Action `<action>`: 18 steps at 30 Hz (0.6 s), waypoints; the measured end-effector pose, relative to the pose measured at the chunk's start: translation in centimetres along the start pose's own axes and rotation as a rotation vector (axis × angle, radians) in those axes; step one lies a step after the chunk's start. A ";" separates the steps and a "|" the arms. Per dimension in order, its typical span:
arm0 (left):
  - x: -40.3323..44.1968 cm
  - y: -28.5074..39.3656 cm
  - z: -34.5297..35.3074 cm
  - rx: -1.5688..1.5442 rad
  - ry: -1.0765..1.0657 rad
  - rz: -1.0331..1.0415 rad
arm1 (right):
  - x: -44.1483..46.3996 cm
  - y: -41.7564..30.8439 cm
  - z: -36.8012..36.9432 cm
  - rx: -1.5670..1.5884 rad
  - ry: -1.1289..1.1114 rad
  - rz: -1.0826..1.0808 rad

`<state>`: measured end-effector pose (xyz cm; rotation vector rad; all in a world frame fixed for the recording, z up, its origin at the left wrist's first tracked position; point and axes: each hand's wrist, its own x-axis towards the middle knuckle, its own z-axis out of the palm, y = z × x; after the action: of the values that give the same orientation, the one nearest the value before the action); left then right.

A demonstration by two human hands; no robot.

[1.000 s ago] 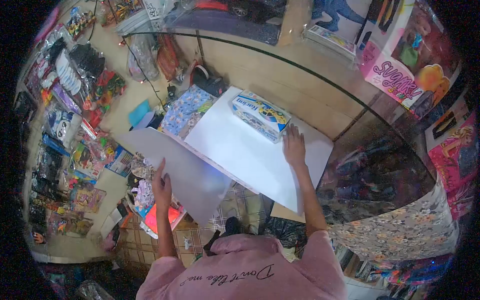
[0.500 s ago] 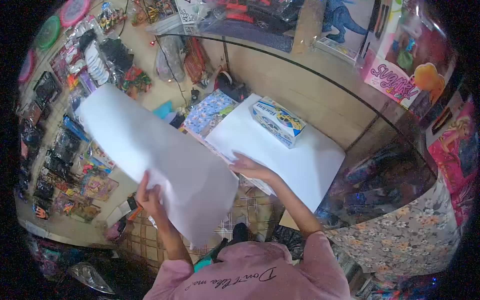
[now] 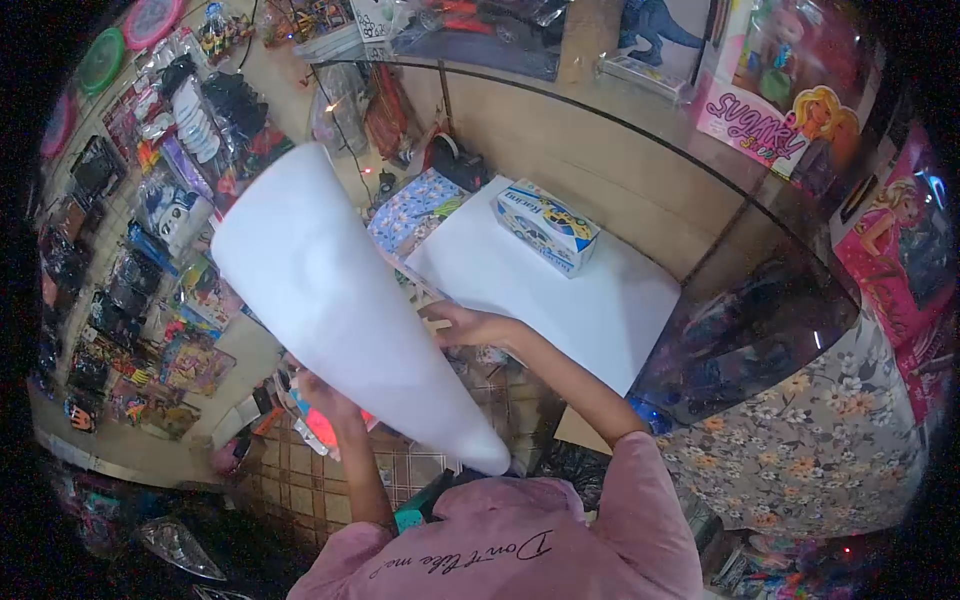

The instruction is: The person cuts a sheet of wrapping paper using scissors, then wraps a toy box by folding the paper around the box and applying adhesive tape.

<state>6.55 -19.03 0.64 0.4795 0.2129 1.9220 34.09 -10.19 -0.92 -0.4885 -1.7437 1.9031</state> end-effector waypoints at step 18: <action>2.6 -7.9 6.2 -0.099 -0.222 -0.281 | 3.9 0.2 3.1 0.556 0.236 -0.039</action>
<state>15.03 -14.02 3.95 0.5611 0.0369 1.5835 29.12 -10.45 -0.52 -0.4373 -1.0086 2.0903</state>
